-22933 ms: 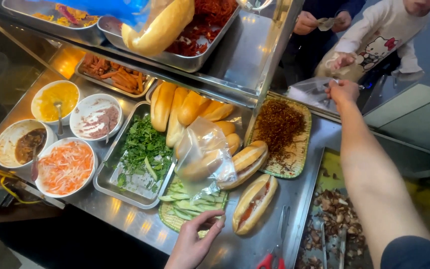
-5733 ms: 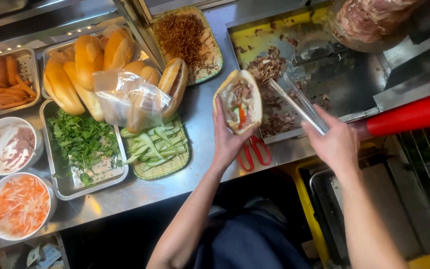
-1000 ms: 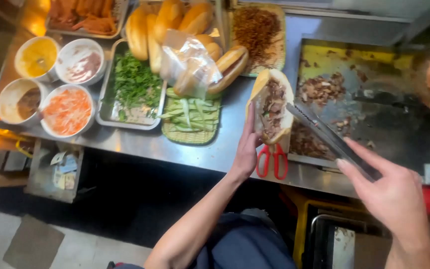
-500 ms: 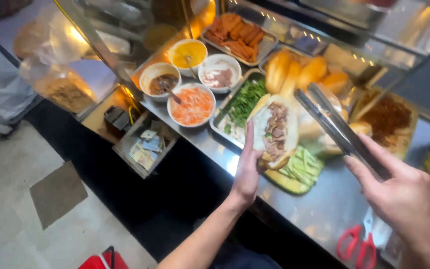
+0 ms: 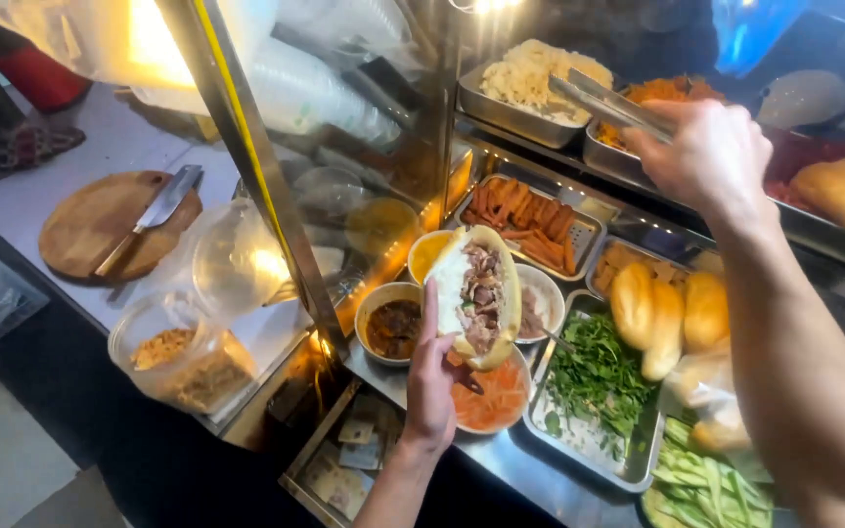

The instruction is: Assembling Banh Mi sandwiches by slicing bread, adding meat and vegetable fillings, applying sauces, toasting, and packaging.

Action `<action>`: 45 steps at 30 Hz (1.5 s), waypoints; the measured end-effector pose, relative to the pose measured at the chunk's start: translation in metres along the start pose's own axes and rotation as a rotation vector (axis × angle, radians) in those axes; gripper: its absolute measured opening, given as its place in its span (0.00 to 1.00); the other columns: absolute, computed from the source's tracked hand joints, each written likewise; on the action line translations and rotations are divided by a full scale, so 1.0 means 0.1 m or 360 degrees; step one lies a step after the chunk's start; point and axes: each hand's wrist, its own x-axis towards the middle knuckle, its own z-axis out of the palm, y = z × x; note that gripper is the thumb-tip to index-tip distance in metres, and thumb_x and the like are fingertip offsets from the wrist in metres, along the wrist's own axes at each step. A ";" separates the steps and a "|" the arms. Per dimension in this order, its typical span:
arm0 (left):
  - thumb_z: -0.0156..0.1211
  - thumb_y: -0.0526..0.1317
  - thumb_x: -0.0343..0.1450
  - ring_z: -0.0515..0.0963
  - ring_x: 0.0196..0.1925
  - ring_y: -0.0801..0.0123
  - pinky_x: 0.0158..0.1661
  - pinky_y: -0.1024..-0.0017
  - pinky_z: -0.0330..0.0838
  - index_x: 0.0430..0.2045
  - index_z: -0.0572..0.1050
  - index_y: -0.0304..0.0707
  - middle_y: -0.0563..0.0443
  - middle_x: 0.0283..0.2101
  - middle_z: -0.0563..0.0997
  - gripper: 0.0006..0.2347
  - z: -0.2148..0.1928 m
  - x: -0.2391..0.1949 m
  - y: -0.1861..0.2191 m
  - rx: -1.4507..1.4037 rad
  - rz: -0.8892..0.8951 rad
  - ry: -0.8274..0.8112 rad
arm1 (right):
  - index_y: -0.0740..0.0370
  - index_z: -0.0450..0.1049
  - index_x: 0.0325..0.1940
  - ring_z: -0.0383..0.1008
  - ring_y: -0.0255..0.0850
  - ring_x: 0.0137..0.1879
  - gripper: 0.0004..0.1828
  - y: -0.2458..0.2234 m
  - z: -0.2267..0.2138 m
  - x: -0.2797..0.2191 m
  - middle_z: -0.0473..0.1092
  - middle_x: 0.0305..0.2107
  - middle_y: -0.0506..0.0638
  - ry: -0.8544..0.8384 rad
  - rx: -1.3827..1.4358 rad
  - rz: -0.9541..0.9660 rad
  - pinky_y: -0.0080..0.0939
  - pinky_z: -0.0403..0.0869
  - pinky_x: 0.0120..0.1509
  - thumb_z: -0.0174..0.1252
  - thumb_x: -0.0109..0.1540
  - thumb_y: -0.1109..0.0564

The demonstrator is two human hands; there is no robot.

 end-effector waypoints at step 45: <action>0.30 0.42 0.75 0.41 0.82 0.61 0.76 0.60 0.36 0.73 0.41 0.38 0.45 0.79 0.39 0.28 -0.06 0.67 -0.40 0.0452 0.0179 -0.0236 | 0.27 0.76 0.62 0.81 0.33 0.27 0.33 -0.01 -0.10 -1.92 0.83 0.44 0.38 -0.0745 0.0041 0.0138 0.36 0.82 0.34 0.68 0.51 0.41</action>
